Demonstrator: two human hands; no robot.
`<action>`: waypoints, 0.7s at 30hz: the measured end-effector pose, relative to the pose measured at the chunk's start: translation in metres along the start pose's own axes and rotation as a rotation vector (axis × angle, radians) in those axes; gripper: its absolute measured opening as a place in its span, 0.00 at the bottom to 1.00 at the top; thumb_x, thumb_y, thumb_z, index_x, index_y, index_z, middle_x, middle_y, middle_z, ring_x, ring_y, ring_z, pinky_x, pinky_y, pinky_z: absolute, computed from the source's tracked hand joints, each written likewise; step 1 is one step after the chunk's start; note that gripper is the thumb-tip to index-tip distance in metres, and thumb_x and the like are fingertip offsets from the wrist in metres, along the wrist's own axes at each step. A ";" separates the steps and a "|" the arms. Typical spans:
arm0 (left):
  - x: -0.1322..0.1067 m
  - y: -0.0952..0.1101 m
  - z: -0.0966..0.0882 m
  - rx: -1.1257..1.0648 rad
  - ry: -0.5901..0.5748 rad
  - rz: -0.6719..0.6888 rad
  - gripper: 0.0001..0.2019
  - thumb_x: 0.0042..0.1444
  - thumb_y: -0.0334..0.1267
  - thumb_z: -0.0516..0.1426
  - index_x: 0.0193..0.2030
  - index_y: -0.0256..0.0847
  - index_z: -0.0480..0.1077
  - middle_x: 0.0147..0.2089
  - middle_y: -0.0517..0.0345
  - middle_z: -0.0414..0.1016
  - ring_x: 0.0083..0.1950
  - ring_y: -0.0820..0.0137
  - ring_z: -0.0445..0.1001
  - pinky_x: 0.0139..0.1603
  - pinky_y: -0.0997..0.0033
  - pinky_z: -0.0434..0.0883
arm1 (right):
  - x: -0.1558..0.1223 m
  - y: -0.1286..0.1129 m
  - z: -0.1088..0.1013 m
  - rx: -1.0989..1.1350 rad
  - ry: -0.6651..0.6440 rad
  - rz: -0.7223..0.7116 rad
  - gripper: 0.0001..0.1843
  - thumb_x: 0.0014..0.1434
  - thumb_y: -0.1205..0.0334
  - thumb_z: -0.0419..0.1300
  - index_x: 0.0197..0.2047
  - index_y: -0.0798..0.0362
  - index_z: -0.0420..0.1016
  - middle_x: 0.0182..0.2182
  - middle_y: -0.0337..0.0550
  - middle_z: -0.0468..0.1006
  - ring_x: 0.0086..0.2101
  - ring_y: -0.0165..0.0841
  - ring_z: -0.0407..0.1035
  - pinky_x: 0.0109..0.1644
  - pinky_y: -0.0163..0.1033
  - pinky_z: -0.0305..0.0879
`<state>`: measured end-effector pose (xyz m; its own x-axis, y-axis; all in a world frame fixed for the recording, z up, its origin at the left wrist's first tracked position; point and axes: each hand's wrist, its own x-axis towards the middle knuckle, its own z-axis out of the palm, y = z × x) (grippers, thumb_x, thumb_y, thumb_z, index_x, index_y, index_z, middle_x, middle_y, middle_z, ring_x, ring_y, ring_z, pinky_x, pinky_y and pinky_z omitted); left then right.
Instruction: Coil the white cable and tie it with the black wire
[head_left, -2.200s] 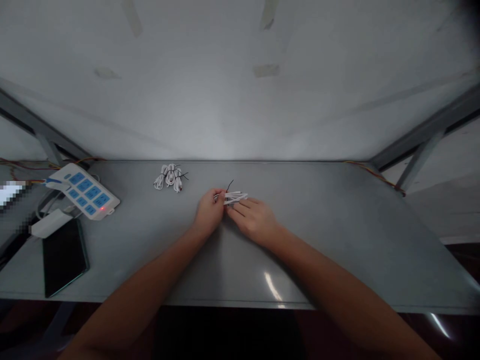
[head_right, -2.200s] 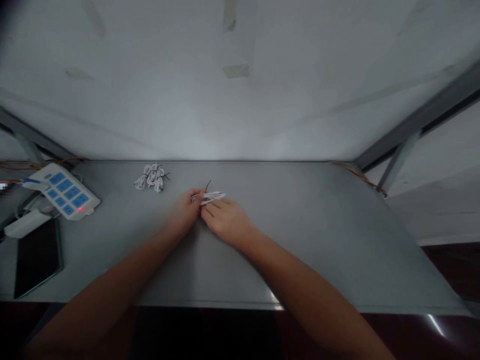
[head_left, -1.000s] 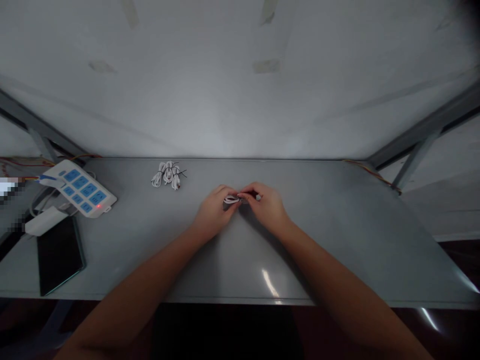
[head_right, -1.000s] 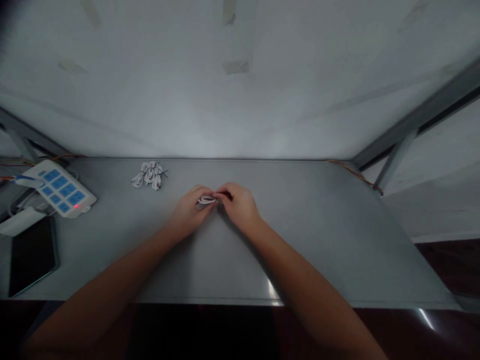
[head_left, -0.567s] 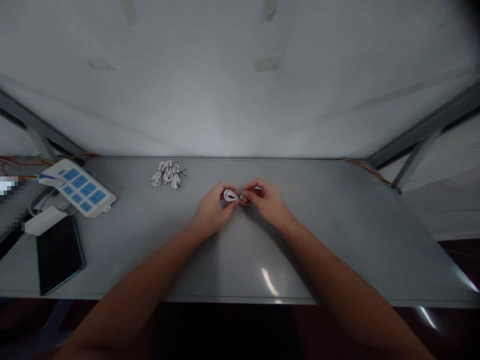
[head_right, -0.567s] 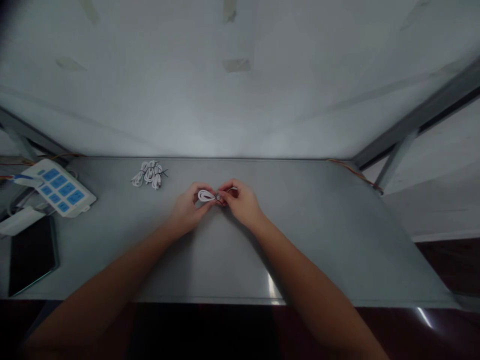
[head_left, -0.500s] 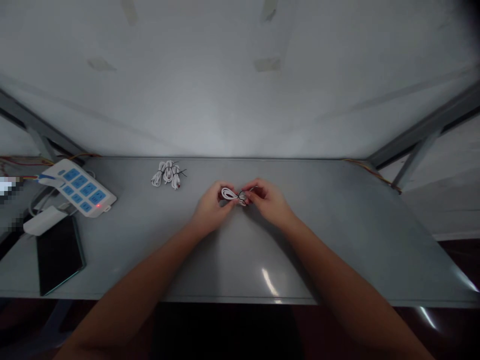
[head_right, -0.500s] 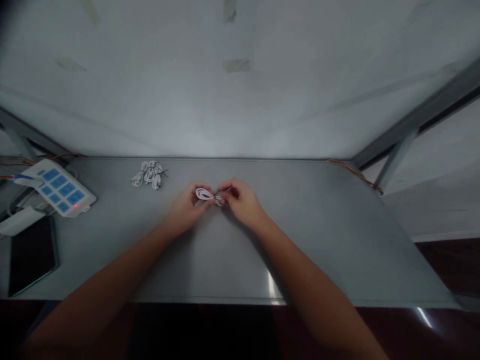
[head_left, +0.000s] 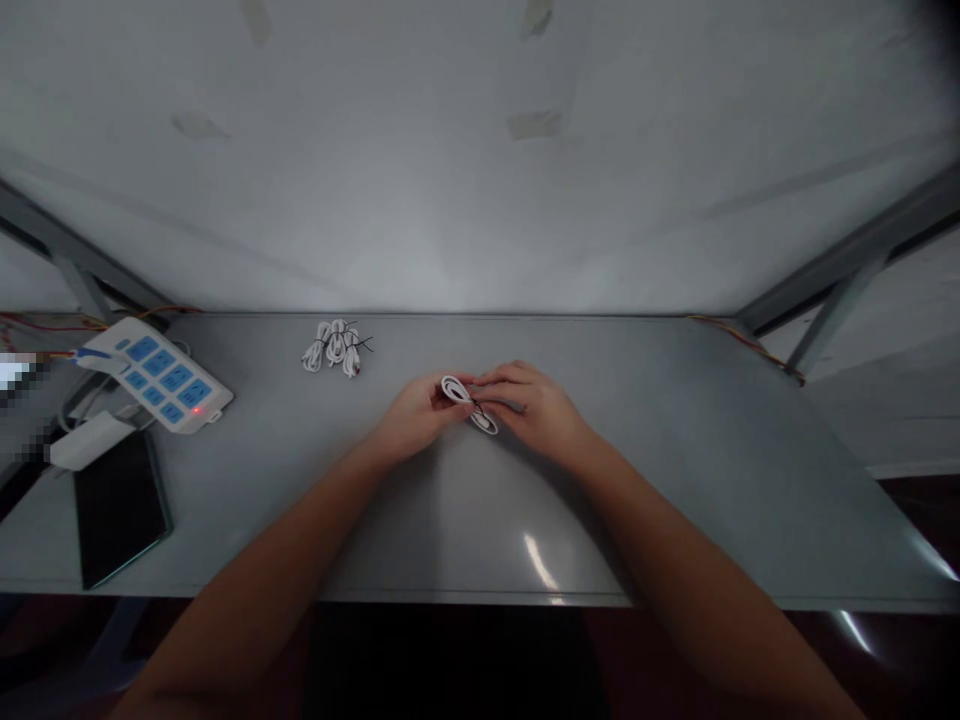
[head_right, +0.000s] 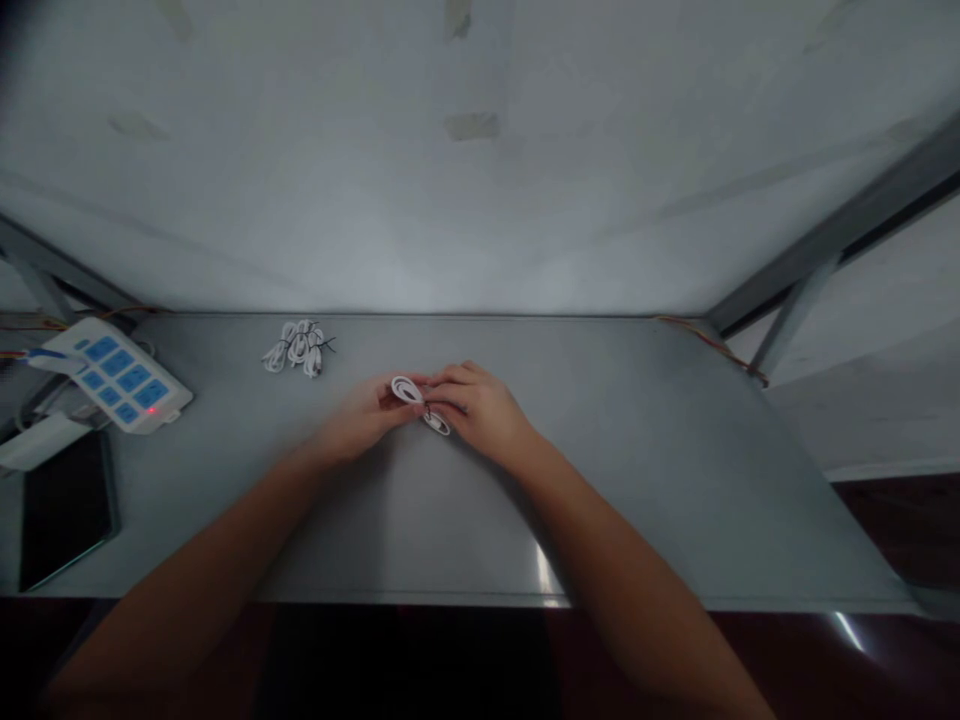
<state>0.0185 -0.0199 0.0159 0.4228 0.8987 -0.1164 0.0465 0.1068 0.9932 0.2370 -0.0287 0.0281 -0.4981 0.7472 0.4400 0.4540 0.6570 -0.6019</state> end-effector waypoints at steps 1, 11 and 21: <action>0.000 0.000 0.000 0.010 -0.010 -0.007 0.23 0.53 0.40 0.68 0.56 0.38 0.74 0.48 0.51 0.82 0.51 0.62 0.80 0.59 0.55 0.74 | 0.000 0.000 0.000 -0.015 -0.020 0.003 0.10 0.68 0.61 0.61 0.46 0.43 0.85 0.45 0.44 0.84 0.45 0.40 0.74 0.52 0.49 0.70; -0.002 0.004 -0.005 0.033 -0.016 -0.066 0.26 0.56 0.32 0.65 0.62 0.36 0.72 0.50 0.50 0.84 0.51 0.61 0.81 0.58 0.53 0.75 | -0.002 -0.005 0.006 -0.011 -0.070 -0.020 0.11 0.70 0.62 0.57 0.46 0.46 0.82 0.46 0.46 0.83 0.46 0.40 0.74 0.52 0.48 0.69; -0.007 0.006 0.002 0.318 0.031 0.107 0.26 0.60 0.41 0.64 0.64 0.35 0.71 0.53 0.46 0.82 0.53 0.61 0.80 0.60 0.55 0.75 | 0.002 -0.005 0.014 -0.096 0.040 0.111 0.09 0.69 0.66 0.54 0.37 0.51 0.74 0.35 0.46 0.76 0.38 0.38 0.69 0.44 0.43 0.65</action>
<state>0.0180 -0.0262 0.0223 0.4131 0.9107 -0.0065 0.2852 -0.1226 0.9506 0.2232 -0.0323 0.0222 -0.4119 0.8181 0.4013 0.5746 0.5750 -0.5825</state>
